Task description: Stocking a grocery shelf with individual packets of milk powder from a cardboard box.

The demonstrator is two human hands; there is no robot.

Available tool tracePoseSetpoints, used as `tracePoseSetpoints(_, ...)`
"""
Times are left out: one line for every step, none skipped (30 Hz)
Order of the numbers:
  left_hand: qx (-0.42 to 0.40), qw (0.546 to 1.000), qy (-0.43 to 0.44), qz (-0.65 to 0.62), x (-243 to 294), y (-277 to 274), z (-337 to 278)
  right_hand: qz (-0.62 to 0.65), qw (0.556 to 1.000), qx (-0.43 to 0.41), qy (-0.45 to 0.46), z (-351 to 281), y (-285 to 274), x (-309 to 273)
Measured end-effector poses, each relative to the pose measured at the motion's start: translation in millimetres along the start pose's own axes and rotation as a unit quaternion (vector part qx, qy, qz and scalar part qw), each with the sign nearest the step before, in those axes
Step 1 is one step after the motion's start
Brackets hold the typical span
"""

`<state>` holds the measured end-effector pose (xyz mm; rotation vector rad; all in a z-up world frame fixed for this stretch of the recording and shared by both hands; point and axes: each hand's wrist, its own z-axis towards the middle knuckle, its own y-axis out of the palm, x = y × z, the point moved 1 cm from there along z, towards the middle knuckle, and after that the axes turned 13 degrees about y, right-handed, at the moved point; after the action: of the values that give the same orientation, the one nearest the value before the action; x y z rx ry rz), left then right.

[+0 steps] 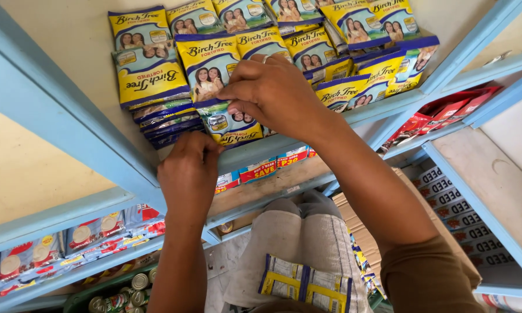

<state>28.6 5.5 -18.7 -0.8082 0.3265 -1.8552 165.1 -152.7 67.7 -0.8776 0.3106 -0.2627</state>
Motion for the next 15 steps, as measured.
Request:
tracePoseSetpoints(-0.003, 1.0, 0.015, 0.006, -1.0, 0.1, 0.8, -0.006, 1.0, -0.001, -0.001, 0.4, 1.6, 0.1)
tracePoseSetpoints(-0.006, 0.999, 0.033, 0.009, -1.6, 1.8, 3.3, -0.016, 1.0, 0.0, 0.001, 0.4, 1.5, 1.2)
tracePoseSetpoints(-0.009, 0.999, 0.038, 0.006, -2.9, -2.5, 1.8, -0.019, 1.0, 0.002, 0.006, 0.2, 6.0, 1.2)
tracePoseSetpoints(-0.032, 0.999, 0.021, -0.007, -3.8, -3.6, 2.1, -0.022, 1.0, 0.014, -0.002, -2.1, 7.7, 2.8)
tracePoseSetpoints(-0.056, 0.998, 0.003, -0.019, -4.3, -4.2, 2.7, -0.026, 0.999, 0.026, -0.01, -4.6, 9.1, 5.1)
tracePoseSetpoints(-0.06, 0.998, 0.013, -0.027, -4.2, -3.8, 3.2, -0.035, 0.999, 0.03, -0.001, -7.3, 10.9, 6.3)
tracePoseSetpoints(-0.052, 0.998, 0.025, -0.035, -4.4, -3.8, 3.7, -0.028, 0.999, 0.042, -0.012, -9.9, 12.8, 7.1)
tracePoseSetpoints(-0.044, 0.998, 0.033, -0.04, -4.9, -6.0, 1.5, -0.017, 0.998, 0.051, -0.026, -12.1, 17.0, 6.2)
tracePoseSetpoints(-0.048, 0.997, 0.038, -0.045, -1.7, -4.1, 1.5, -0.022, 0.998, 0.053, -0.019, -17.1, 16.5, 2.6)
tracePoseSetpoints(-0.013, 0.998, 0.033, -0.042, 0.3, -4.1, 1.6, -0.031, 0.997, 0.072, -0.009, -19.8, 16.8, -1.1)
tracePoseSetpoints(0.023, 0.999, 0.028, -0.04, 1.9, -4.4, 1.8, -0.04, 0.995, 0.091, 0.001, -22.1, 17.6, -5.1)
tracePoseSetpoints(0.021, 0.999, 0.03, -0.04, 3.1, -2.8, 4.0, -0.04, 0.995, 0.093, 0.003, -25.9, 15.2, -11.5)
tracePoseSetpoints(0.058, 0.995, 0.078, -0.011, 4.7, -2.2, 6.2, -0.076, 0.987, 0.138, 0.035, -29.4, 12.6, -17.6)
tracePoseSetpoints(0.094, 0.987, 0.127, 0.017, 6.3, -1.6, 7.0, -0.112, 0.975, 0.182, 0.067, -33.6, 10.7, -24.1)
tracePoseSetpoints(0.091, 0.988, 0.127, 0.016, 7.5, -0.6, 10.2, -0.111, 0.975, 0.182, 0.07, -52.0, 6.2, -26.2)
